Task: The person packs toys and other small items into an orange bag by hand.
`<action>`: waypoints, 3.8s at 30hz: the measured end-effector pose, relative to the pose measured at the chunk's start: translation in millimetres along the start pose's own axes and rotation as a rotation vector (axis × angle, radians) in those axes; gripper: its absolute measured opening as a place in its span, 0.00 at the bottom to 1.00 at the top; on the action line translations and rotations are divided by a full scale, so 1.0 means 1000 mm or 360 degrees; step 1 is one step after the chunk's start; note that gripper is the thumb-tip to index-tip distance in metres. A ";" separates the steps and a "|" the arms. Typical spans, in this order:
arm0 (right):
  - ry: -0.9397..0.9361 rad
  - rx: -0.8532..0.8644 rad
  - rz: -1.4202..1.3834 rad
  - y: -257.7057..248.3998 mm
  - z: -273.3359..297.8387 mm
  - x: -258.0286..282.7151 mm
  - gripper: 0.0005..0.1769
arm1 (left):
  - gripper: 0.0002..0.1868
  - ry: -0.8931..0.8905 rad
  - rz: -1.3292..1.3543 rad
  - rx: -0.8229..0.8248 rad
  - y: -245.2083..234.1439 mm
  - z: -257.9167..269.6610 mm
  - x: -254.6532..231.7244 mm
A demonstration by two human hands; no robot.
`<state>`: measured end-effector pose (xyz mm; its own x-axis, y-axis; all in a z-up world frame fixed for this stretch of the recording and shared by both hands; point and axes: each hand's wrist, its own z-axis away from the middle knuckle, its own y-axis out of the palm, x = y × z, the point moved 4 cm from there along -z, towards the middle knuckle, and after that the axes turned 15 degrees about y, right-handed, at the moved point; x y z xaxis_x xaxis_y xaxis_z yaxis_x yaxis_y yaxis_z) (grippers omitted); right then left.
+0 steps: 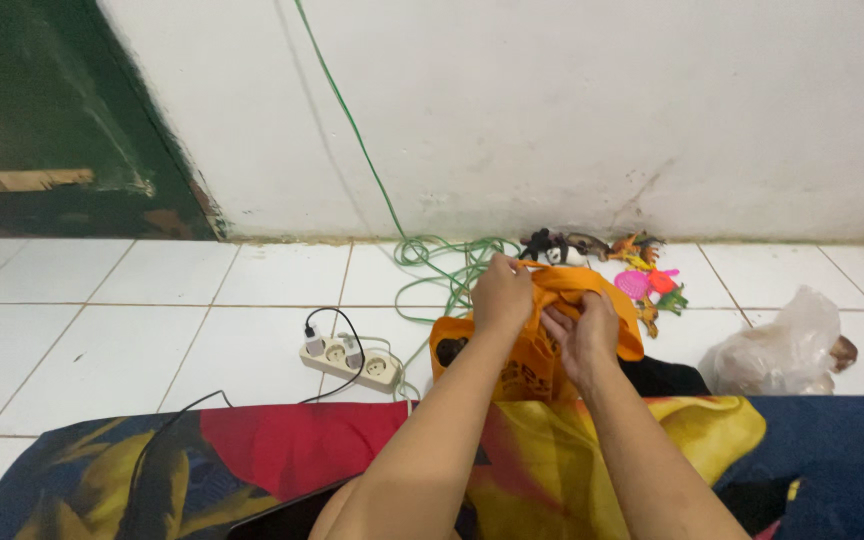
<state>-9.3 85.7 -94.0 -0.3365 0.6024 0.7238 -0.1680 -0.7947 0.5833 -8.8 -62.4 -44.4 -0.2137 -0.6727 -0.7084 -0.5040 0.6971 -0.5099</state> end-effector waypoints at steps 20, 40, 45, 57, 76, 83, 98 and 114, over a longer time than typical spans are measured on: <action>-0.0171 -0.0133 0.0760 0.006 -0.005 0.068 0.15 | 0.08 -0.0116 0.0396 0.0042 -0.009 0.007 0.002; -0.0072 0.0324 0.0390 0.034 0.029 0.082 0.15 | 0.15 -0.0275 0.0962 -0.0081 -0.011 -0.009 0.017; -0.0571 0.0587 0.1238 0.022 0.016 0.057 0.43 | 0.17 0.0274 0.0865 0.0145 -0.004 -0.001 -0.012; -0.0481 -0.0410 0.2934 0.000 -0.004 0.034 0.28 | 0.47 0.0606 0.0521 0.0093 -0.038 0.036 -0.034; -0.0360 -0.0116 0.2763 -0.018 -0.034 0.012 0.29 | 0.21 0.0330 -0.0278 0.0986 0.001 0.049 0.001; -0.0766 -0.0305 0.2569 -0.006 -0.023 0.036 0.16 | 0.20 0.0527 -0.0305 0.0767 -0.002 0.041 -0.001; -0.0625 -0.0685 0.1605 -0.012 0.030 0.112 0.14 | 0.22 0.0564 -0.0179 0.0727 -0.065 -0.006 -0.029; -0.0062 0.0334 0.2995 -0.032 0.059 -0.005 0.33 | 0.20 0.0427 -0.0257 0.0386 -0.094 -0.014 -0.056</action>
<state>52.1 112.5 -94.0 0.0961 -0.9155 0.3906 0.4437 -0.3119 -0.8402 38.7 -93.5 49.6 -0.3750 -0.7970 -0.4734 -0.3434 0.5938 -0.7277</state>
